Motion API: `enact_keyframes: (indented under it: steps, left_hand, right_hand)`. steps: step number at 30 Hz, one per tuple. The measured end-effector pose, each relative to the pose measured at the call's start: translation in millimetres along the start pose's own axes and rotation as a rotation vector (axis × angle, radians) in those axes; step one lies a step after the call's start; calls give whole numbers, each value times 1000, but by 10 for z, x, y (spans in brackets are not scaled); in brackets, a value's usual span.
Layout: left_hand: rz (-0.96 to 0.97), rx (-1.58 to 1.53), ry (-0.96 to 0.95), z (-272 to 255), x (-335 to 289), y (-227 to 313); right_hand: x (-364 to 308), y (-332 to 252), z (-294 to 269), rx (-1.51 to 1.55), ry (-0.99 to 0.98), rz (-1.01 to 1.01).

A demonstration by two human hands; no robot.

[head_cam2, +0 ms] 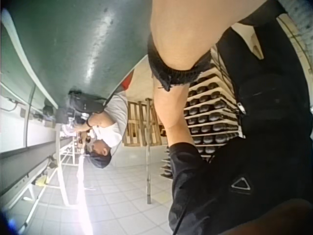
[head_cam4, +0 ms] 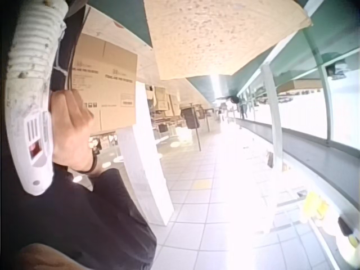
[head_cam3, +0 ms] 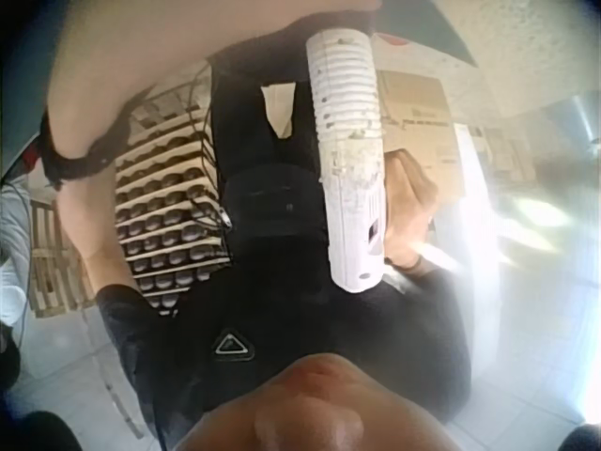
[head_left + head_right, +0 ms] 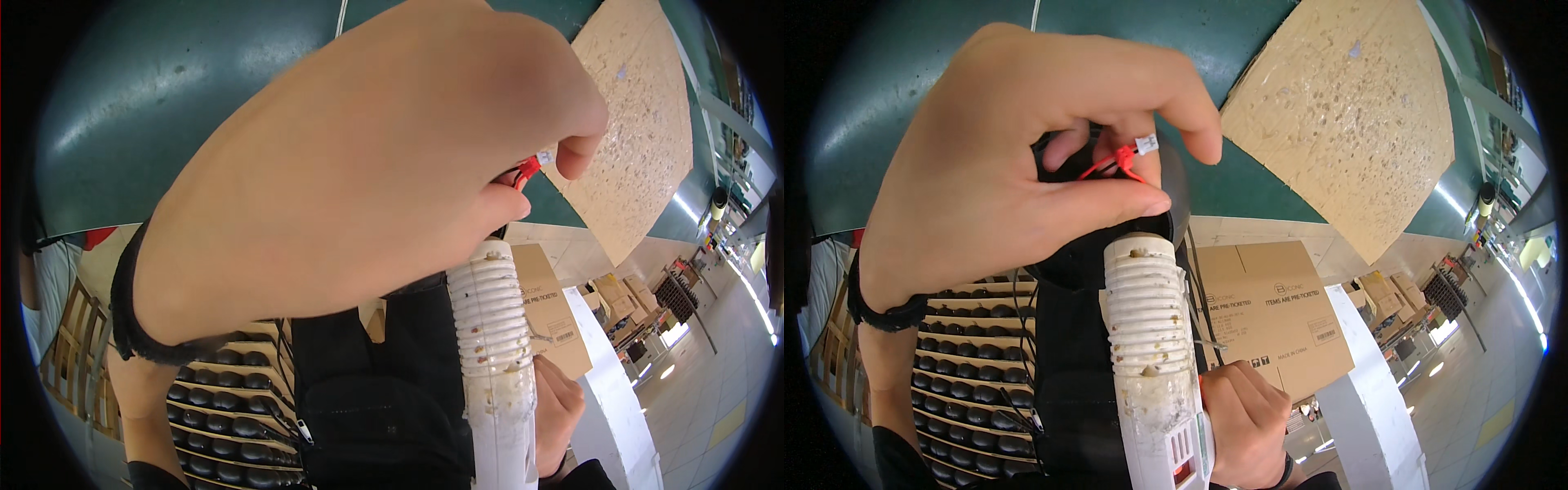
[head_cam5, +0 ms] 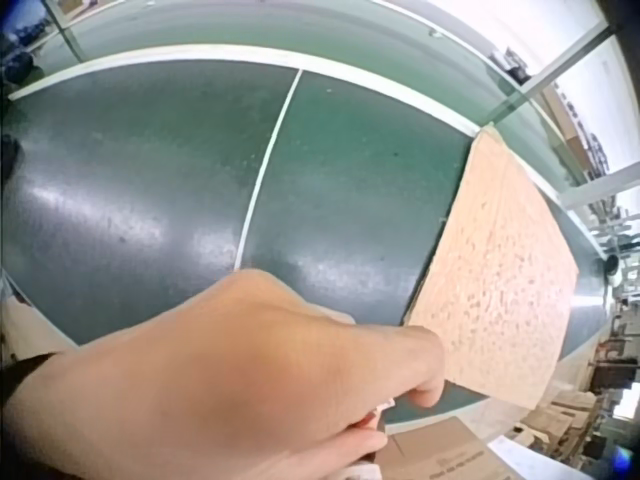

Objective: Applying hot glue to wires and assembling a plastic housing unit in a factory setting.

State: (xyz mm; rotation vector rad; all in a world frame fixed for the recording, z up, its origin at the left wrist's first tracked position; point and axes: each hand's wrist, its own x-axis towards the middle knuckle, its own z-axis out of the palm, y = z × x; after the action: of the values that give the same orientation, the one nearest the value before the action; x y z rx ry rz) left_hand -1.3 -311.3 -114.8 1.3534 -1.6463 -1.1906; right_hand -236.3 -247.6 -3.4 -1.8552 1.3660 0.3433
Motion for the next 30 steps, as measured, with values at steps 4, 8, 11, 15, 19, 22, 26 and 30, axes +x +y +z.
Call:
enact_keyframes:
  steps: [4,8,11,15,19,22,26,30]
  left_hand:
    - [-89,-178,0,43,16,4]
    - [74,75,-15,-3,-3,-14]
    - [21,139,-75,-159,-57,27]
    - [-67,234,-165,-250,-153,94]
    - [35,490,-143,-175,-131,194]
    - [38,582,-131,-227,-192,262]
    - [86,587,-166,-190,-111,217]
    - [209,528,2,-209,-222,43]
  right_hand:
    - [-42,-12,4,-12,56,55]
    - [-6,-8,-1,-18,40,20]
    - [35,10,38,-10,103,-91]
    - [22,5,57,45,73,-108]
    - [183,-91,-1,54,124,-75]
    - [207,93,59,63,128,-233]
    - [47,214,22,82,96,-196]
    - [-3,56,-104,145,25,-157]
